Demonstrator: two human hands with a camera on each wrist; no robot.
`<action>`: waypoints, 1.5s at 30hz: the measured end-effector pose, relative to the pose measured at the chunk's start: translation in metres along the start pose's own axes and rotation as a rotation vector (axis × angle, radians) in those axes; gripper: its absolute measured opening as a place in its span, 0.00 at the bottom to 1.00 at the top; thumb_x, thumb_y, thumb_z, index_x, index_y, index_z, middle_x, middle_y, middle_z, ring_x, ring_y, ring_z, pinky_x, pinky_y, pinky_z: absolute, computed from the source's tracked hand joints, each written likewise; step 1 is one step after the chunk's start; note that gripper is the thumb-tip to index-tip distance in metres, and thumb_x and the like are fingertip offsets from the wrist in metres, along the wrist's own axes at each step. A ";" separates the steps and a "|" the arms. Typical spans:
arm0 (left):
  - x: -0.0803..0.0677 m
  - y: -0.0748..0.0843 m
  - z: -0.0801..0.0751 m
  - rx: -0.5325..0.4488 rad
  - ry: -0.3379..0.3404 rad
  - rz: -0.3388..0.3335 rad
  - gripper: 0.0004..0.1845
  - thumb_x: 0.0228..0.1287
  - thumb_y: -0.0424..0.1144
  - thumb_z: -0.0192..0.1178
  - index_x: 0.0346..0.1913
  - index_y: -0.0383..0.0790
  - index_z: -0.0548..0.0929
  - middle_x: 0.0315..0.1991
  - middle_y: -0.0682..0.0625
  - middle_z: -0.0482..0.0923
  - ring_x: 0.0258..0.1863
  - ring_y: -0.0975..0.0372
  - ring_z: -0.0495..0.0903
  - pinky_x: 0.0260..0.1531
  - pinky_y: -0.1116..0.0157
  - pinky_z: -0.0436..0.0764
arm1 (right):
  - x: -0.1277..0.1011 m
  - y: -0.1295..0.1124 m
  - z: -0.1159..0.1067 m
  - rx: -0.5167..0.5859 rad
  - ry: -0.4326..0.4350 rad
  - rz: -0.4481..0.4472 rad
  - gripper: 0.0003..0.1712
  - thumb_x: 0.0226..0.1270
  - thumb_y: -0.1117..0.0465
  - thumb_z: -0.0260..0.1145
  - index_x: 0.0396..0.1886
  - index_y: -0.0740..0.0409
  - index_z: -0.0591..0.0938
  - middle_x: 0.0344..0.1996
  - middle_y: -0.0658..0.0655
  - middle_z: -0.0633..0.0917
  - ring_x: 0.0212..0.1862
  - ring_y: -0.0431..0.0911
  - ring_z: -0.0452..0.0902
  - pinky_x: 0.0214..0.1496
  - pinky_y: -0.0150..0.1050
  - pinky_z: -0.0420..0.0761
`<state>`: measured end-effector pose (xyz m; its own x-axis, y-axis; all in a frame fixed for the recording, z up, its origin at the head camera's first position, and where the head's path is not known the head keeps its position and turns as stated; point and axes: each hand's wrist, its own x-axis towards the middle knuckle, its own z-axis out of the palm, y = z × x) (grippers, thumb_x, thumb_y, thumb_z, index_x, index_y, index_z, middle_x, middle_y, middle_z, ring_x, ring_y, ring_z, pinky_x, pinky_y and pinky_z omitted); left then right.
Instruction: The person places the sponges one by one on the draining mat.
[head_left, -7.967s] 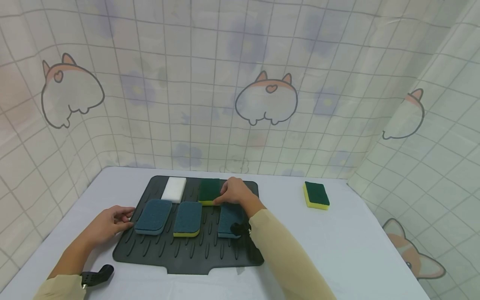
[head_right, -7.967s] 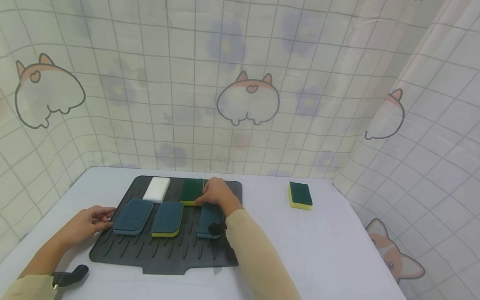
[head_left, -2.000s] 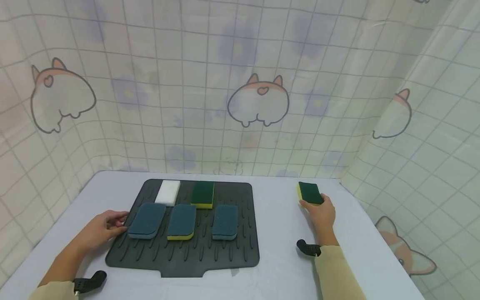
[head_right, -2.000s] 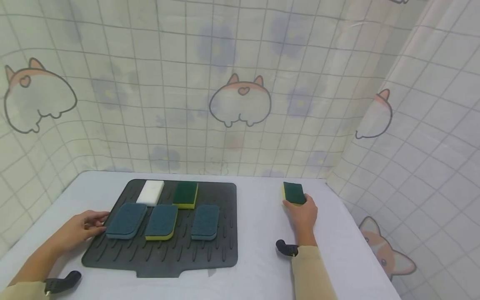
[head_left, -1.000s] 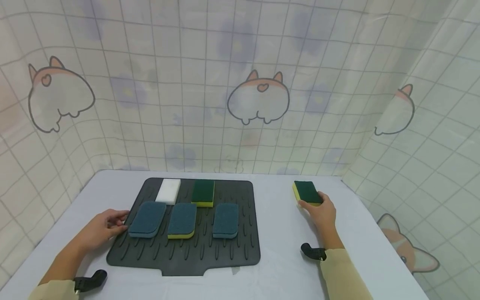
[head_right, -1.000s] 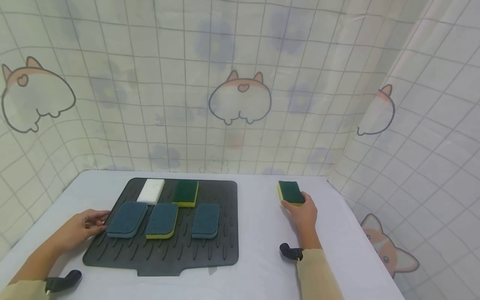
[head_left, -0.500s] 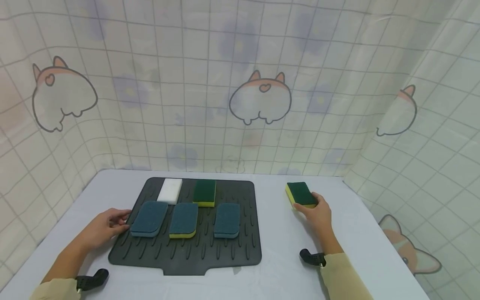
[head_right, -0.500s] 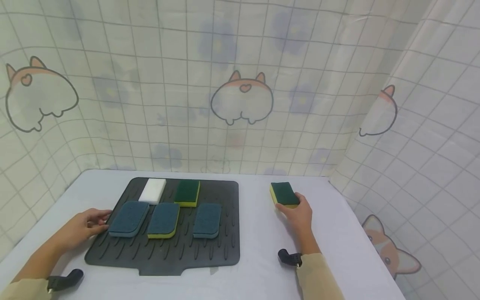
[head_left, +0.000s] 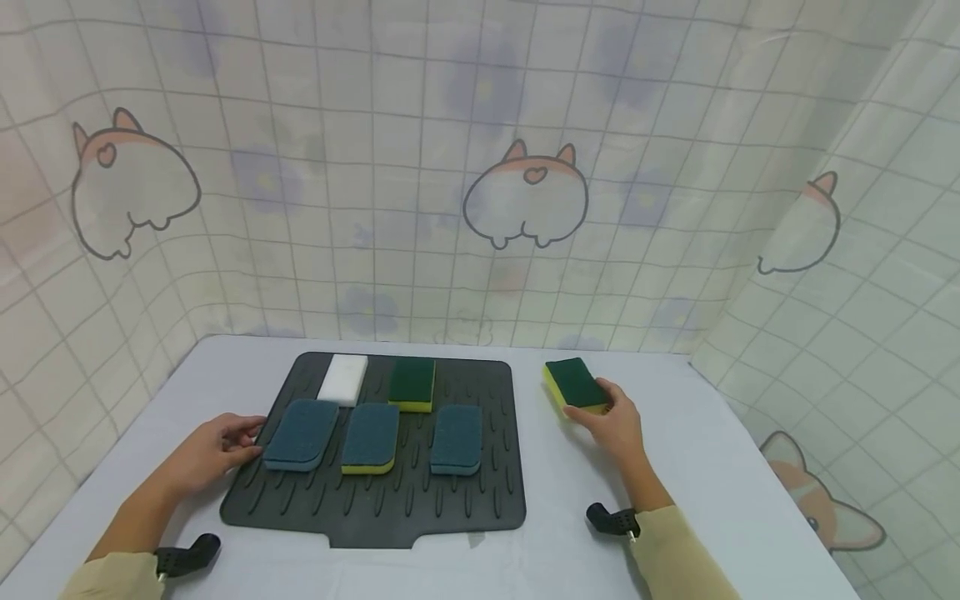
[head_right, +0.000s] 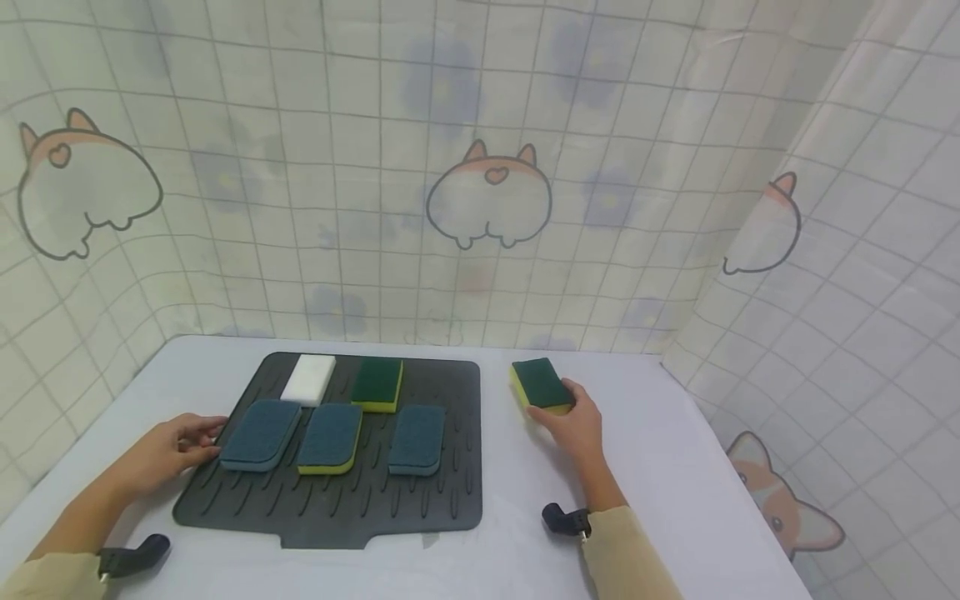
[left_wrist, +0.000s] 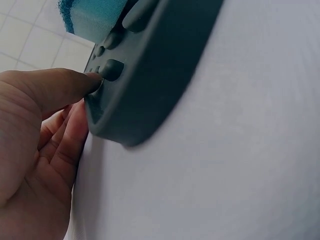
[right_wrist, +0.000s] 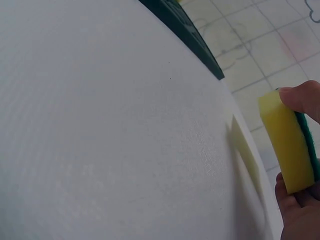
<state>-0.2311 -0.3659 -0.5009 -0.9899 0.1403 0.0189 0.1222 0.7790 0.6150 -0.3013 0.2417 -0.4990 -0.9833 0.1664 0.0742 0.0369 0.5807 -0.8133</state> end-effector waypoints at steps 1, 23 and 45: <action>0.000 0.000 0.000 0.001 -0.001 0.002 0.29 0.66 0.33 0.66 0.67 0.24 0.74 0.46 0.42 0.78 0.43 0.56 0.76 0.34 0.69 0.77 | -0.001 -0.001 0.001 0.002 -0.007 -0.008 0.53 0.59 0.46 0.77 0.77 0.61 0.64 0.73 0.69 0.70 0.69 0.61 0.69 0.72 0.58 0.70; 0.000 0.001 0.000 -0.013 0.009 -0.002 0.29 0.66 0.33 0.66 0.67 0.24 0.73 0.47 0.41 0.78 0.44 0.56 0.76 0.32 0.68 0.78 | -0.004 -0.019 0.032 0.053 -0.104 -0.089 0.51 0.56 0.47 0.80 0.75 0.61 0.68 0.71 0.66 0.74 0.67 0.59 0.74 0.69 0.55 0.74; 0.000 0.001 0.000 -0.016 0.002 -0.023 0.29 0.66 0.33 0.66 0.68 0.24 0.73 0.47 0.41 0.77 0.44 0.55 0.77 0.34 0.68 0.78 | -0.004 -0.045 0.061 0.073 -0.142 -0.129 0.51 0.54 0.45 0.81 0.74 0.58 0.71 0.67 0.63 0.78 0.65 0.57 0.77 0.67 0.55 0.77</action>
<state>-0.2309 -0.3652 -0.5007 -0.9927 0.1208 0.0060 0.0978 0.7723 0.6277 -0.3102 0.1662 -0.4977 -0.9944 -0.0227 0.1030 -0.0994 0.5297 -0.8424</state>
